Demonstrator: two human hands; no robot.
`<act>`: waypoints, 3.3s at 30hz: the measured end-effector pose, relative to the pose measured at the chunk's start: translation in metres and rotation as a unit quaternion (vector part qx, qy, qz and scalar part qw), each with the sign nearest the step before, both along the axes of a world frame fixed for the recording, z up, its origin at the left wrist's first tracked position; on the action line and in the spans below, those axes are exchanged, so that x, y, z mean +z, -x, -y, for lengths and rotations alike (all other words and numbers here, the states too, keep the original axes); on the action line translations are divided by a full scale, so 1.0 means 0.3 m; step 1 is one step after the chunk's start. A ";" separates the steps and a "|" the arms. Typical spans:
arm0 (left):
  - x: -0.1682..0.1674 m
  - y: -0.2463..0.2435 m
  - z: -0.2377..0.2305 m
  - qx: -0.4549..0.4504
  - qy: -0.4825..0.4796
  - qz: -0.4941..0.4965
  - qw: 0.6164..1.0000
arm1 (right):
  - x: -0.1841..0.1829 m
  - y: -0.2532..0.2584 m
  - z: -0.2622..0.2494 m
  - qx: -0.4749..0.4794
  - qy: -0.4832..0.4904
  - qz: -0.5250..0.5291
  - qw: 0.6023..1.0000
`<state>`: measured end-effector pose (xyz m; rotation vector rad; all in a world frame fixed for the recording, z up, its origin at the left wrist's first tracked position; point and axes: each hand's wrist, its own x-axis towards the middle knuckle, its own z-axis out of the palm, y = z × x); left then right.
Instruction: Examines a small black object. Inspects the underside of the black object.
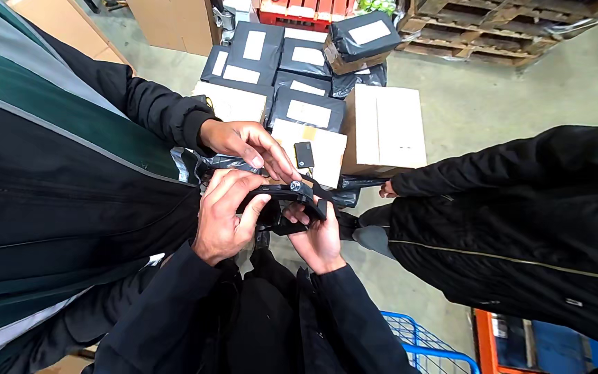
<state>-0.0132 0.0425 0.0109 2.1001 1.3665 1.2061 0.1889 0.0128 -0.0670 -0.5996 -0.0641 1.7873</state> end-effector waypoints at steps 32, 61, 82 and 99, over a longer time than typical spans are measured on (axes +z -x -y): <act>0.015 0.242 0.048 0.178 0.069 0.188 0.963 | -0.026 0.005 0.048 0.151 -0.032 0.285 0.946; -0.025 0.109 -0.061 0.336 0.052 0.294 0.894 | -0.287 -0.166 -0.400 0.468 -0.189 0.282 0.816; 0.045 -0.107 0.020 0.363 -0.142 0.036 0.920 | -0.253 -0.208 -0.472 0.541 -0.224 0.282 0.760; -0.232 -0.059 0.028 0.379 0.158 0.626 0.663 | 0.415 -0.183 -0.481 0.496 -0.342 0.159 0.782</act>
